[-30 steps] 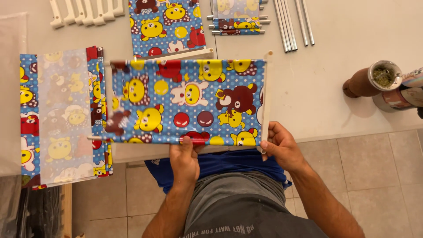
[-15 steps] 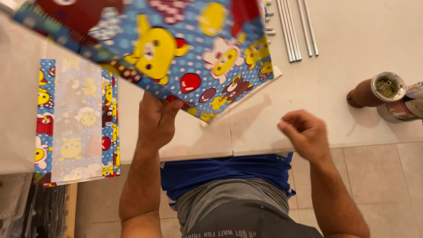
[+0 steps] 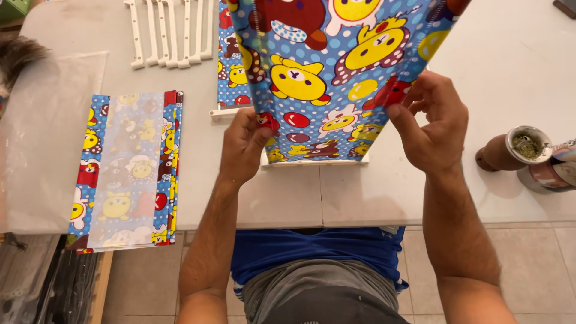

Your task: The person inserts metal poles into fabric sleeves and attaches plastic brackets to the ends to assemble storage shelf units on a table.

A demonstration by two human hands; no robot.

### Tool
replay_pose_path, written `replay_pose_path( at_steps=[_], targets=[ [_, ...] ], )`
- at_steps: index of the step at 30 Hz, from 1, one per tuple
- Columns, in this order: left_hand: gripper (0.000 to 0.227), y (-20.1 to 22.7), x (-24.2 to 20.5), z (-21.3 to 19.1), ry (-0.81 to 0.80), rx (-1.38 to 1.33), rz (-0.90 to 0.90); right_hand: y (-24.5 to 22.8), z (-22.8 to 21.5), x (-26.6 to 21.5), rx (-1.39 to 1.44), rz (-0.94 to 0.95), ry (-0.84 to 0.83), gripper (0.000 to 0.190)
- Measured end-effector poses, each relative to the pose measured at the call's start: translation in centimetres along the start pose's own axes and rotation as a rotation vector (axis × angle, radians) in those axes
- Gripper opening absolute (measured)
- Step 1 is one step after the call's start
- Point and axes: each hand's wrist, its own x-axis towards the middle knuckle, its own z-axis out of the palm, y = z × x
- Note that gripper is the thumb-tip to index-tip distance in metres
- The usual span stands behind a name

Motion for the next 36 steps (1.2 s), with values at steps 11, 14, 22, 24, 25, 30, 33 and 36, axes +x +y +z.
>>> replay_pose_path(
  at_steps=[11, 14, 22, 24, 25, 30, 33, 36],
  targets=[
    [0.039, -2.1, 4.8, -3.0, 0.045, 0.374, 0.003, -1.4, 2.5, -5.6, 0.341, 0.386, 0.002, 0.029],
    [0.028, -0.8, 6.7, -2.7, -0.147, 0.496, -0.067, -0.6, 4.0, -11.6, 0.485, 0.646, -0.019, 0.021],
    [0.031, -7.1, 7.1, -2.7, -0.606, 0.806, -0.426, -1.5, 3.7, -19.7, 0.841, 1.182, -0.428, 0.056],
    [0.031, -8.1, 7.1, -2.9, -0.611, 0.81, -0.452, -1.6, 2.6, -19.0, 0.775, 1.14, -0.554, 0.053],
    [0.032, -8.5, 7.3, -3.2, -0.604, 0.819, -0.48, -1.5, 2.2, -18.5, 0.709, 1.088, -0.688, 0.051],
    [0.026, -9.6, 7.1, -3.7, -0.637, 0.814, -0.306, 1.9, -2.1, -18.0, 0.544, 0.876, -0.638, 0.039],
    [0.02, -11.7, 6.7, -4.4, -0.588, 0.948, -0.149, 3.6, -3.3, -16.3, 0.23, 0.834, -0.348, 0.025],
    [0.016, -10.8, 6.9, -6.6, -0.377, 1.041, -0.044, 5.4, -3.2, -13.1, -0.073, 0.772, -0.169, 0.013]
  ],
)
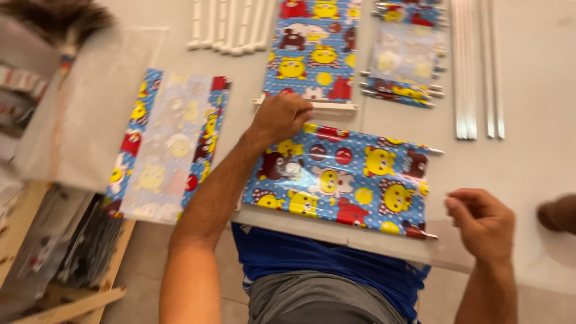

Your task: The person inserts metal poles into fabric sleeves and attaches plastic brackets to the ends to assemble storage shelf units on a table.

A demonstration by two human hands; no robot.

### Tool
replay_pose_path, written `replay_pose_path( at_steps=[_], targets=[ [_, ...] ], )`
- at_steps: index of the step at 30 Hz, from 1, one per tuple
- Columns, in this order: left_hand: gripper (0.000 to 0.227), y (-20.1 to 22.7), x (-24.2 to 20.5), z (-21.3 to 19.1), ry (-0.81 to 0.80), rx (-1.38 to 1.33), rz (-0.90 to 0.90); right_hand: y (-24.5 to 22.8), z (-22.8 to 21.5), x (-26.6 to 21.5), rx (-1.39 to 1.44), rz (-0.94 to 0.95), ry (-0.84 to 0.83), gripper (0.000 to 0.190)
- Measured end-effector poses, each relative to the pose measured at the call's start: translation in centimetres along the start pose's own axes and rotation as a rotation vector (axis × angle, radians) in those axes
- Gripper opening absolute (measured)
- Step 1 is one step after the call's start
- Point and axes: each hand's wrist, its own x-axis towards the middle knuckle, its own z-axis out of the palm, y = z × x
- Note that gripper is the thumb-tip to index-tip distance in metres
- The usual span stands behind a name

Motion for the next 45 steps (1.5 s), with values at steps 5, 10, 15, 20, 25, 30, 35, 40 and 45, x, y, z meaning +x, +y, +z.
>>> replay_pose_path(
  at_steps=[5, 10, 15, 20, 25, 30, 35, 40, 45],
  targets=[
    [0.022, -5.1, 1.1, -4.6, 0.428, -0.161, -0.096, 5.0, -0.3, 3.1, -0.441, -0.182, 0.196, 0.017],
    [0.013, -11.1, 5.5, -5.0, 0.231, -0.06, -0.539, 8.0, 0.5, 3.0, -0.622, -0.269, 0.341, 0.019],
    [0.033, -16.2, 11.9, -1.3, 0.05, 0.111, -0.599, 9.0, 1.0, 3.3, -0.635, -0.254, 0.362, 0.016],
    [0.054, -16.0, 15.0, -0.8, -0.1, 0.192, -0.703, 8.8, 1.2, 3.7, -0.61, -0.255, 0.353, 0.014],
    [0.013, -14.5, 14.2, -1.1, -0.022, 0.084, -0.871, 8.3, 1.6, 4.2, -0.608, -0.362, 0.294, 0.015],
    [0.03, -12.3, 10.7, -4.8, 0.234, -0.043, -0.836, 7.4, 1.6, 4.3, -0.557, -0.41, 0.285, 0.014],
    [0.023, -3.6, 1.4, -8.6, 0.34, -0.149, -0.499, 6.2, 1.4, 3.9, -0.496, -0.408, 0.261, 0.015],
    [0.024, 6.3, -8.3, -9.1, 0.299, -0.511, -0.209, 3.6, 1.0, 3.4, -0.198, -0.228, 0.384, 0.011],
    [0.026, 11.3, -9.4, -4.6, 0.064, -0.784, -0.083, -0.9, -1.5, 2.5, 0.159, -0.247, 0.056, 0.035]
  ],
)
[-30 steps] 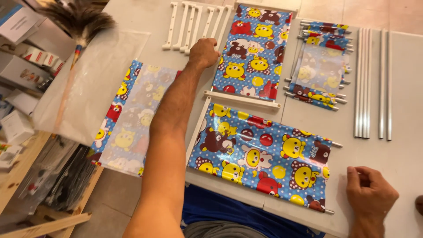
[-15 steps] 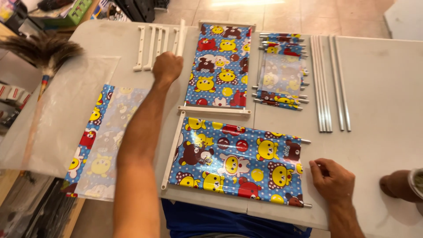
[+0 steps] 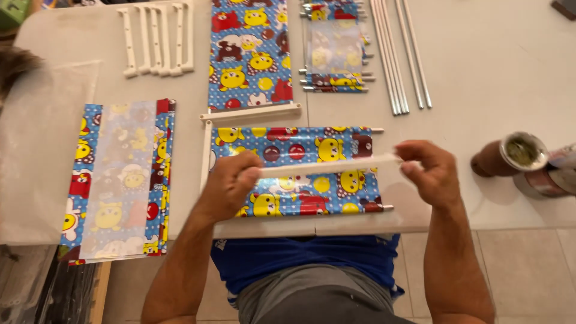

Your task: The person inserts metal poles into fabric sleeves and attaches plastic brackets to the ends to assemble storage shelf units on a table.

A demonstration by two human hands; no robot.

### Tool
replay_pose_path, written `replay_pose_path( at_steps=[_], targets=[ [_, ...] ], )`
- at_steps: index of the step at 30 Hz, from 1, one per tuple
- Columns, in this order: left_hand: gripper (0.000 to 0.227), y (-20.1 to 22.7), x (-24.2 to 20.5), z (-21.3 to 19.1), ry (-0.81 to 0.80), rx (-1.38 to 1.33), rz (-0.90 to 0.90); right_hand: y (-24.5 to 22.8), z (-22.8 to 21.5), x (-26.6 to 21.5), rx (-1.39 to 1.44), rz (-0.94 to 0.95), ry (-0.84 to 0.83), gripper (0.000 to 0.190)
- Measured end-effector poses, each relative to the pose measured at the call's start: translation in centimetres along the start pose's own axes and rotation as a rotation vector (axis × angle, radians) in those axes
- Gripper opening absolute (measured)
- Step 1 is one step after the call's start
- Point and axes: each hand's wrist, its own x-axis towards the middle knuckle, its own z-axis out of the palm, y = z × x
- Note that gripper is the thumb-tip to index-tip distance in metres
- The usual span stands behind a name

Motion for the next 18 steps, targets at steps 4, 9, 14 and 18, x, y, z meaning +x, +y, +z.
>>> replay_pose_path(
  at_steps=[4, 9, 14, 18],
  targets=[
    [0.036, -5.0, 4.0, 4.8, -0.262, -0.137, 0.059, -7.4, 0.2, -0.5, 0.157, -0.218, -0.519, 0.065],
    [0.03, -6.6, 8.1, 5.7, -0.411, -0.234, 0.113, -7.1, -3.3, -3.8, 0.525, -0.261, -0.692, 0.093],
    [0.035, -7.7, 11.0, 9.8, -0.639, -0.244, 0.103, -7.9, -1.6, -3.1, 0.392, -0.181, -0.866, 0.083],
    [0.036, -4.8, 12.0, 13.3, -0.661, -0.172, 0.124, -4.5, 0.6, -1.6, 0.009, 0.016, -0.694, 0.062]
  ],
)
